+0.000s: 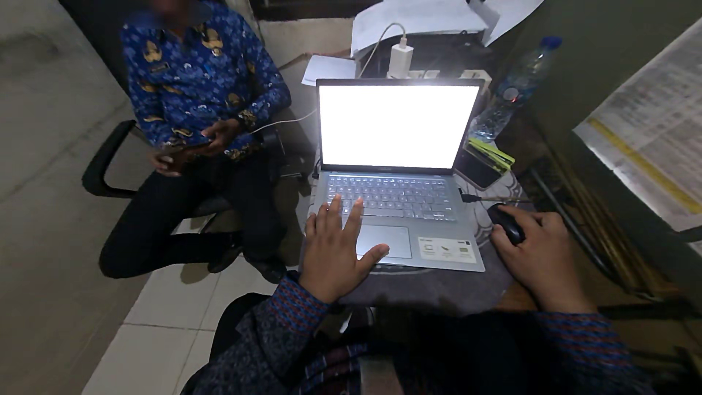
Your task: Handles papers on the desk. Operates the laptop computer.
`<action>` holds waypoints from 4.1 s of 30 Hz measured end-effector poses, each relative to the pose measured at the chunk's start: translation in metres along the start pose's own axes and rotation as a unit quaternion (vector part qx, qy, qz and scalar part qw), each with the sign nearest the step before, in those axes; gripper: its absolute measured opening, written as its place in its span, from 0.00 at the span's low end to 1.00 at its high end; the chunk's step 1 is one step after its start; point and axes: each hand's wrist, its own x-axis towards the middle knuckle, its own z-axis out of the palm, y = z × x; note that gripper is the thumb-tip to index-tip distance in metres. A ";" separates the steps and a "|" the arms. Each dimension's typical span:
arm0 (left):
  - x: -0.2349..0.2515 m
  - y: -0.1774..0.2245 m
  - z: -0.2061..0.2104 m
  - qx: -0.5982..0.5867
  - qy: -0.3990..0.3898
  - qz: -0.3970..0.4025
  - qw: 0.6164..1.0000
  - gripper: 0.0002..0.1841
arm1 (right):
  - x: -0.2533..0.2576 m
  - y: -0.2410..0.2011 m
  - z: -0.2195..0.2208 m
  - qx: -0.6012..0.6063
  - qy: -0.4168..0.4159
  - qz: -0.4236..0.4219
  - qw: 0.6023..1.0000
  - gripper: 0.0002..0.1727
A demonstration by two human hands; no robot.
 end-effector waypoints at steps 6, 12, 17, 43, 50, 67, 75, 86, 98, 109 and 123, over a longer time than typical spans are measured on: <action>0.000 0.000 -0.002 0.000 -0.006 0.003 1.000 0.53 | 0.000 -0.002 -0.001 -0.003 -0.005 0.002 1.000 0.28; 0.001 0.000 -0.002 -0.002 -0.014 0.000 1.000 0.54 | 0.000 0.000 -0.001 -0.005 -0.002 -0.002 1.000 0.29; 0.001 0.000 -0.003 -0.013 -0.021 -0.001 1.000 0.54 | 0.000 -0.002 -0.003 -0.010 -0.006 0.002 1.000 0.28; 0.001 0.001 -0.003 0.001 -0.016 0.000 1.000 0.53 | -0.001 0.000 -0.001 0.004 -0.006 -0.007 1.000 0.29; 0.002 0.002 -0.004 0.007 -0.025 -0.012 1.000 0.54 | 0.000 0.002 0.000 0.016 -0.020 -0.029 0.999 0.29; 0.055 -0.001 -0.020 -0.040 -0.155 -0.053 0.986 0.54 | 0.003 0.004 0.003 0.029 -0.016 -0.041 0.999 0.29; 0.054 -0.003 -0.014 -0.040 -0.134 -0.051 0.989 0.53 | 0.004 0.003 0.002 0.023 -0.025 -0.042 0.999 0.30; 0.042 -0.004 -0.015 -0.071 -0.089 -0.046 0.992 0.53 | 0.004 0.005 0.004 0.016 -0.013 -0.044 0.999 0.31; 0.001 0.001 -0.012 -0.024 -0.054 -0.025 0.998 0.55 | 0.003 0.002 0.002 0.017 -0.022 -0.037 0.999 0.31; 0.000 0.002 -0.008 -0.011 -0.037 -0.025 0.999 0.55 | -0.003 -0.019 -0.010 -0.036 0.014 -0.100 0.994 0.35; 0.001 0.002 -0.008 0.004 -0.049 -0.026 0.998 0.57 | -0.038 -0.097 0.024 0.021 -0.067 -0.146 0.987 0.39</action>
